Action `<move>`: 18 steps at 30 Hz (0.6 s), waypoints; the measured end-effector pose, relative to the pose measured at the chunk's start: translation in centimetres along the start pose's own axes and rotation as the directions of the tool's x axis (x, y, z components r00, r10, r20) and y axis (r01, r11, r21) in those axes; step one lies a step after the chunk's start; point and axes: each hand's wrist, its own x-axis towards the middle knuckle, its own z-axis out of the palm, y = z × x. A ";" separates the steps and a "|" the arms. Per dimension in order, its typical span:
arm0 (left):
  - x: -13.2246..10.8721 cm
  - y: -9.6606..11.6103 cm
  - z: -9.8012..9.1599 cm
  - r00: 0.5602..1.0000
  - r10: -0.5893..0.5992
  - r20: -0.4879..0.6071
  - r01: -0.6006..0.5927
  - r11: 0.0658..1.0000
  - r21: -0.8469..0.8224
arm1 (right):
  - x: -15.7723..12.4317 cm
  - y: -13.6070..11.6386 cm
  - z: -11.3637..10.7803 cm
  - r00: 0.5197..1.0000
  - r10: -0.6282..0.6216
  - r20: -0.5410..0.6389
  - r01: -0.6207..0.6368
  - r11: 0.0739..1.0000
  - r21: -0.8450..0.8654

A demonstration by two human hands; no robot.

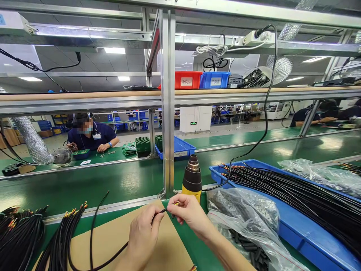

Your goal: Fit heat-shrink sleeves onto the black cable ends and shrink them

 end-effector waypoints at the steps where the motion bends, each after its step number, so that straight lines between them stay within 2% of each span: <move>1: 0.0 0.1 -0.1 1.000 0.000 0.012 -0.001 1.000 0.006 | -0.1 0.0 0.2 1.000 -0.005 0.001 0.005 1.000 -0.007; 6: 0.2 0.8 -0.7 0.996 -0.017 0.084 0.019 0.999 -0.026 | -0.5 0.3 1.1 0.999 -0.041 0.004 0.040 0.997 0.060; 11: 0.4 0.8 -1.3 0.993 0.001 0.122 0.018 0.987 -0.159 | -0.8 0.5 1.5 0.999 -0.045 0.026 0.041 0.986 0.159; 18: 0.4 0.7 -1.6 0.988 0.025 0.150 0.006 0.980 -0.201 | -1.0 0.0 1.5 0.994 -0.087 0.068 0.075 0.984 0.162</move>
